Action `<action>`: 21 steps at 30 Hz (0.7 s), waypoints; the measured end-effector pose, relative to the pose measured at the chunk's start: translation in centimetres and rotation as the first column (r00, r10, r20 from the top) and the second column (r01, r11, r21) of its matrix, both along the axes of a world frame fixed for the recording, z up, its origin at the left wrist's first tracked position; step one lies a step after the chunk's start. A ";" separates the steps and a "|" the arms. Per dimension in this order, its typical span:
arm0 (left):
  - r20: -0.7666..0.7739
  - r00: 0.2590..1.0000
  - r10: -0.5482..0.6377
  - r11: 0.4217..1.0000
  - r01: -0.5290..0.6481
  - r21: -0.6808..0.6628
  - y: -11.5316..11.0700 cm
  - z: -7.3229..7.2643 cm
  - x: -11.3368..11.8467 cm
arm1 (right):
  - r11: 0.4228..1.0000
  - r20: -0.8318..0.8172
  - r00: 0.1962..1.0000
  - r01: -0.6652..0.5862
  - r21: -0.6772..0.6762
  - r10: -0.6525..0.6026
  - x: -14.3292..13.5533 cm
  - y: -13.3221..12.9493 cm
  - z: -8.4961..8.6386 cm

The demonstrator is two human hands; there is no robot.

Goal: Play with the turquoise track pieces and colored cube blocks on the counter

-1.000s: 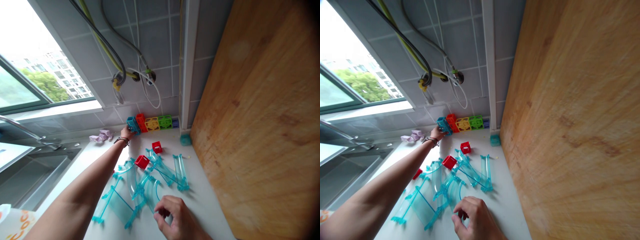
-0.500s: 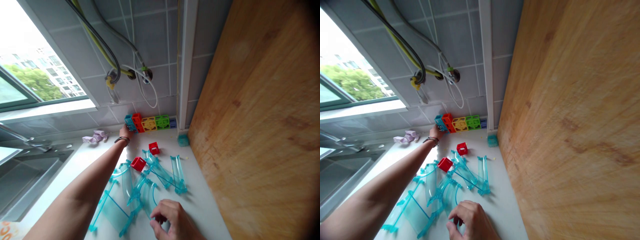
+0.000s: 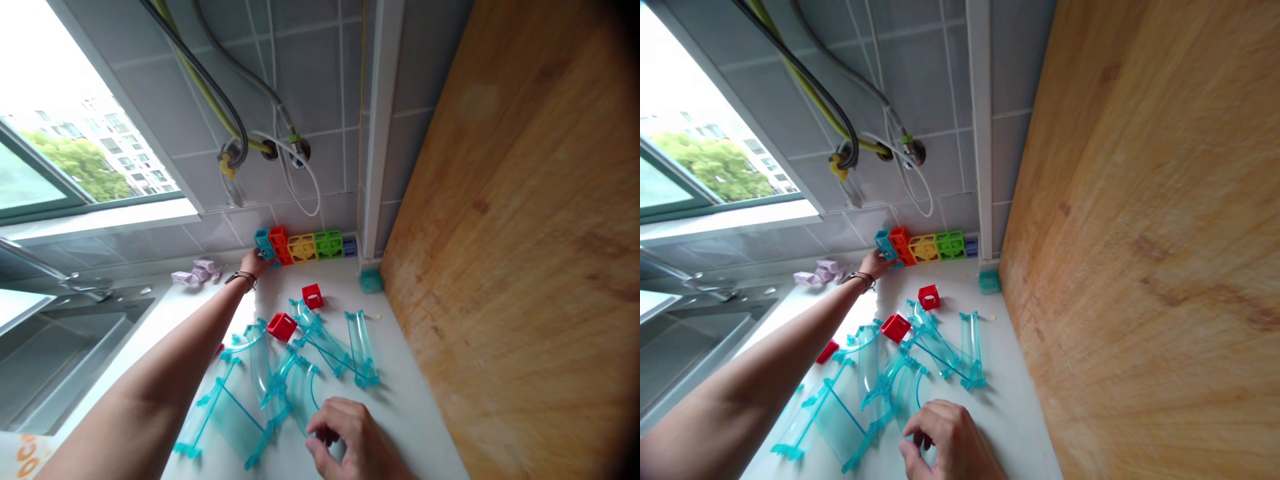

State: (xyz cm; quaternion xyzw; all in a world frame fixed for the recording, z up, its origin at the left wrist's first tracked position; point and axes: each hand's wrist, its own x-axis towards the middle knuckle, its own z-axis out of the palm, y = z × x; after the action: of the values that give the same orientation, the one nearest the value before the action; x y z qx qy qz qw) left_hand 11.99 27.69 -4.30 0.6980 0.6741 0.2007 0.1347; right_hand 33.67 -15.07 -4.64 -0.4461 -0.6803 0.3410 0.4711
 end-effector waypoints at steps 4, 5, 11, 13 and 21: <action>0.010 1.000 0.007 1.000 -0.007 0.001 0.0 0.2 0.0 | 1.000 -0.001 1.000 -0.006 -0.021 0.006 0.0 0.1 0.1; 0.012 1.000 0.014 1.000 -0.014 0.004 0.1 0.2 0.1 | 1.000 0.000 1.000 -0.008 -0.022 0.008 0.0 0.2 0.1; 0.014 0.999 0.032 0.999 -0.032 0.000 0.3 0.3 0.4 | 1.000 0.010 1.000 -0.001 0.011 0.001 0.0 0.2 -0.2; 0.010 1.000 0.029 1.000 -0.029 -0.001 0.2 0.5 0.5 | 1.000 0.014 1.000 -0.002 0.008 0.002 0.0 0.2 -0.2; 0.075 0.995 -0.059 0.997 0.062 -0.037 -0.2 2.2 -0.1 | 1.000 0.031 0.999 -0.006 0.003 0.006 0.0 0.2 -0.1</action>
State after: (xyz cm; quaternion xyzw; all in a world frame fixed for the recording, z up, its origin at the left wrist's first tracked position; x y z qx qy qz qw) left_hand 11.92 27.48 -2.11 0.7075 0.6510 0.2087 0.1792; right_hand 33.68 -14.90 -4.70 -0.4484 -0.6894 0.3344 0.4601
